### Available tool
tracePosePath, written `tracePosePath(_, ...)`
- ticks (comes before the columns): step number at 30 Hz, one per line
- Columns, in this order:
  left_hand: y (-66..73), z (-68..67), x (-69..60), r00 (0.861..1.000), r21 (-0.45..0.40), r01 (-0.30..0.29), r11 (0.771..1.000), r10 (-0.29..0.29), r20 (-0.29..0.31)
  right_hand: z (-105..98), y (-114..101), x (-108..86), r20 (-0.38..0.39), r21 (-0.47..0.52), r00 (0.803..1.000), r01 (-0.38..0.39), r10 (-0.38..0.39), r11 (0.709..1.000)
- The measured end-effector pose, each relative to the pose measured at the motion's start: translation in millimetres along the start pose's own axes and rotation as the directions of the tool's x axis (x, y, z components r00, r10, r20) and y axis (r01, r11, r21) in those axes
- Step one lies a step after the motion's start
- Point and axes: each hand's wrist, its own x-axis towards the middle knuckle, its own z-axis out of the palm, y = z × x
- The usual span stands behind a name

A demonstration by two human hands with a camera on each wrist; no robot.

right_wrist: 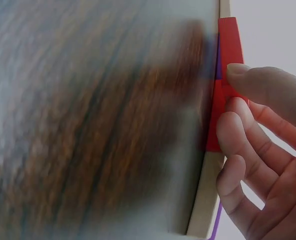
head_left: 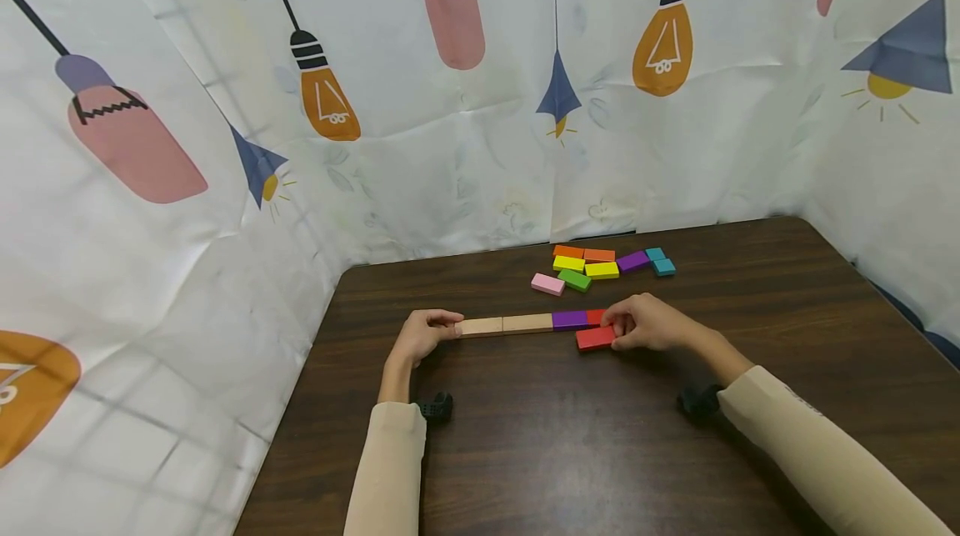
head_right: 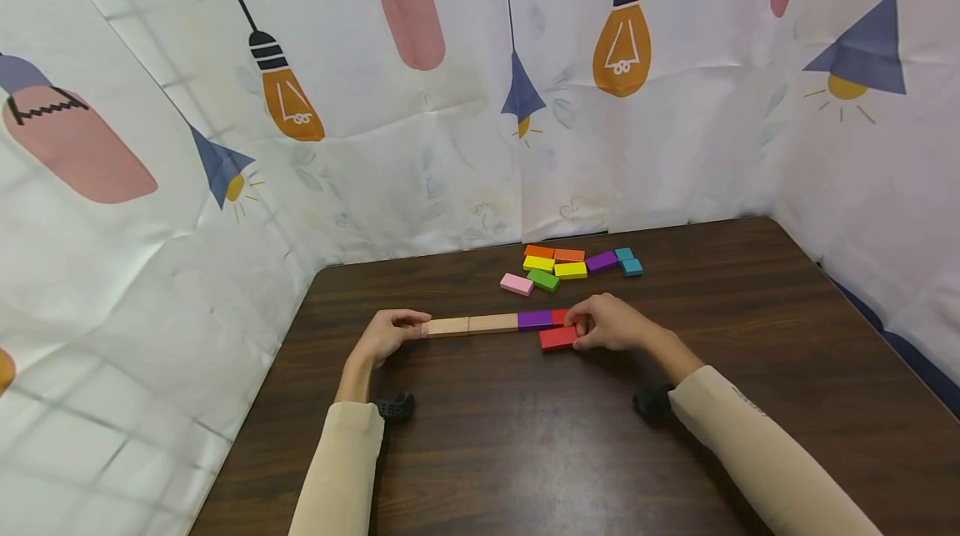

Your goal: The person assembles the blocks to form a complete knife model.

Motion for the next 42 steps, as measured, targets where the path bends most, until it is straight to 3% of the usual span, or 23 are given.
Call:
tracePosePath(13,0.1,0.1,0.5,1.000,-0.001,-0.002,1.000,0.002,-0.004,8.2,-16.5,10.3,0.037,-0.023,0.999,-0.023,0.023,0.999)
tracePosePath(33,0.5,0.0,-0.4,1.000,0.000,-0.004,1.000,0.004,-0.003,23.8,-33.2,30.1,0.003,-0.053,0.998,-0.061,0.061,0.997)
tracePosePath(42,1.8,0.7,-0.3,1.000,-0.001,0.003,1.000,-0.003,-0.012,25.2,-36.9,29.4,-0.012,-0.010,0.998,-0.055,0.055,0.998)
